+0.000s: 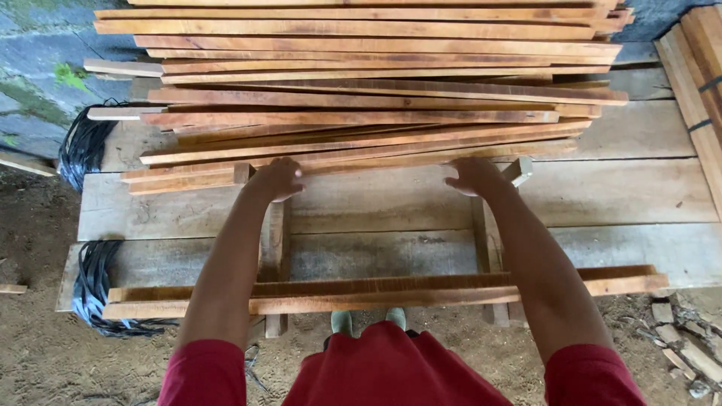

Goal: Sorting and arranging thin wooden planks on a wooden support frame.

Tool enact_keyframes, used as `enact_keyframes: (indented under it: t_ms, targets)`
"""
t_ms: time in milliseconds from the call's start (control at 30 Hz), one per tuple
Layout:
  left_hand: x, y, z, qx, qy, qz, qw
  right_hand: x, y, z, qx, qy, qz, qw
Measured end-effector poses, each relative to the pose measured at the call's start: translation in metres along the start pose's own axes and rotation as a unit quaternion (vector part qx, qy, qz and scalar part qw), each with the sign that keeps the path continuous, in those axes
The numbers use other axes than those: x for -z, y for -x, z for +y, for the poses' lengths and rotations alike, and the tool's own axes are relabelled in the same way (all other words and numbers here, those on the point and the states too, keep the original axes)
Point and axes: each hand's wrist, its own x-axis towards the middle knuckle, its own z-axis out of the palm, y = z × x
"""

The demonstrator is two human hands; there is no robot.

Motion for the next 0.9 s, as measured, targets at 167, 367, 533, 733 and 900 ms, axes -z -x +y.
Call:
enact_keyframes:
  t_ms: [167, 367, 533, 733, 900]
  targets:
    - [-0.014, -0.045, -0.028, 0.008, -0.037, 0.095, 0.995, -0.017, -0.063, 0.014, 0.053, -0.021, 0.072, 0.996]
    - [-0.024, -0.090, -0.027, 0.043, -0.025, 0.104, 0.993, -0.020, -0.118, 0.001, 0.075, -0.037, 0.076, 0.994]
    - [-0.087, -0.123, -0.021, 0.034, -0.046, 0.071, 0.996, -0.063, -0.156, -0.009, 0.091, -0.013, 0.110, 0.990]
    - [-0.062, -0.095, 0.003, 0.082, 0.016, 0.205, 0.975, -0.074, -0.171, -0.003, 0.066, -0.014, 0.205, 0.976]
    - [-0.074, -0.124, -0.001, 0.130, -0.012, 0.089, 0.987, -0.069, -0.180, -0.010, 0.042, -0.070, 0.237, 0.968]
